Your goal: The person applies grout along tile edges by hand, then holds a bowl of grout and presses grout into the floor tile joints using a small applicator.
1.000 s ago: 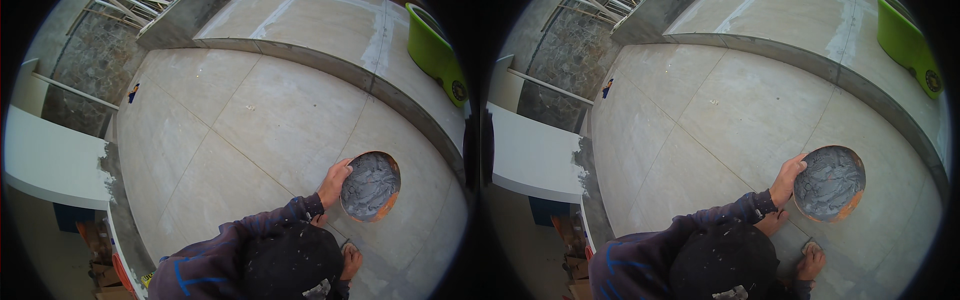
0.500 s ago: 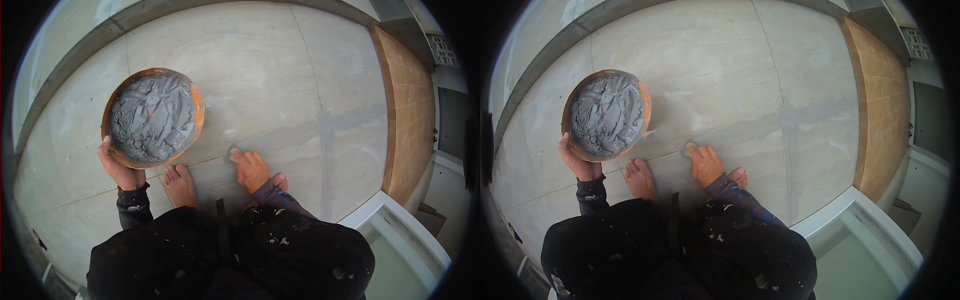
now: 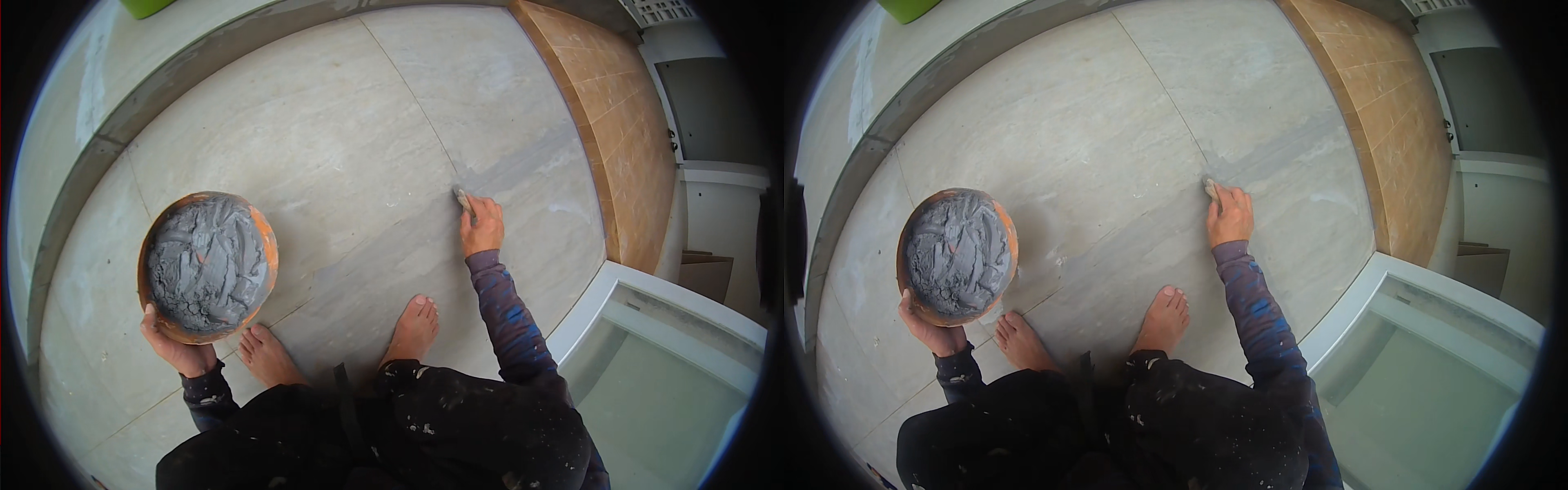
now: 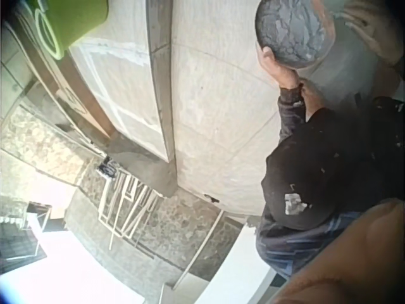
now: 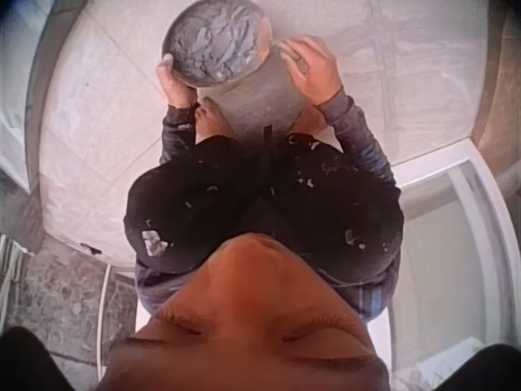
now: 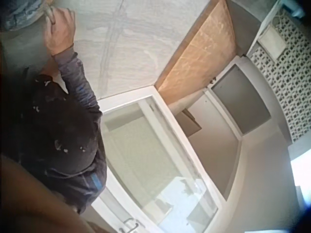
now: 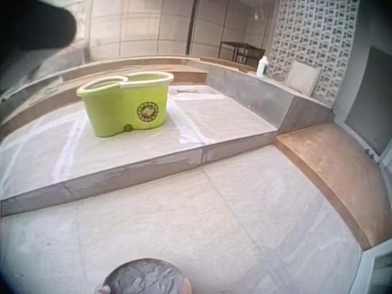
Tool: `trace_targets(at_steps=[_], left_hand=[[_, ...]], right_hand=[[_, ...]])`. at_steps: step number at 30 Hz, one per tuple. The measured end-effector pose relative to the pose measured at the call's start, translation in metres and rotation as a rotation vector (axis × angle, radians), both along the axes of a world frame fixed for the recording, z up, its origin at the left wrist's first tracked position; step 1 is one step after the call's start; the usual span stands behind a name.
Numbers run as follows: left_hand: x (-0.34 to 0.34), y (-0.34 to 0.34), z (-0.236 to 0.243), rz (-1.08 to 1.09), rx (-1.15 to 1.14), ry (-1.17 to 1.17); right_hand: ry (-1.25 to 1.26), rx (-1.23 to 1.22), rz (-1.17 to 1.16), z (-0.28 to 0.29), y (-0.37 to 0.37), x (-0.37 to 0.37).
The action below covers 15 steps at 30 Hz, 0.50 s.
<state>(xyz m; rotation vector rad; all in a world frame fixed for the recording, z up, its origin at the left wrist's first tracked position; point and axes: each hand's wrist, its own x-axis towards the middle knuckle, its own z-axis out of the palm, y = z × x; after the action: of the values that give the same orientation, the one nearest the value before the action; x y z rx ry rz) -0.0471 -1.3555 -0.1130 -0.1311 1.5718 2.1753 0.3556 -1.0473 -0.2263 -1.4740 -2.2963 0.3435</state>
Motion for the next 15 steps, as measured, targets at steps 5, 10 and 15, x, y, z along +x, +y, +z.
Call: trace_targets(at_steps=[5,10,15], left_hand=[[0.024,0.032,0.032,0.004,-0.047,-0.016],[0.029,0.083,0.018,-0.180,-0.035,-0.040],[0.027,0.099,-0.008,-0.346,-0.074,0.000]], right_hand=[[0.000,-0.091,0.207,0.028,-0.022,-0.033],[0.267,-0.588,0.391,0.052,-0.065,-0.072],[0.478,-0.778,0.242,0.112,-0.041,-0.112]])
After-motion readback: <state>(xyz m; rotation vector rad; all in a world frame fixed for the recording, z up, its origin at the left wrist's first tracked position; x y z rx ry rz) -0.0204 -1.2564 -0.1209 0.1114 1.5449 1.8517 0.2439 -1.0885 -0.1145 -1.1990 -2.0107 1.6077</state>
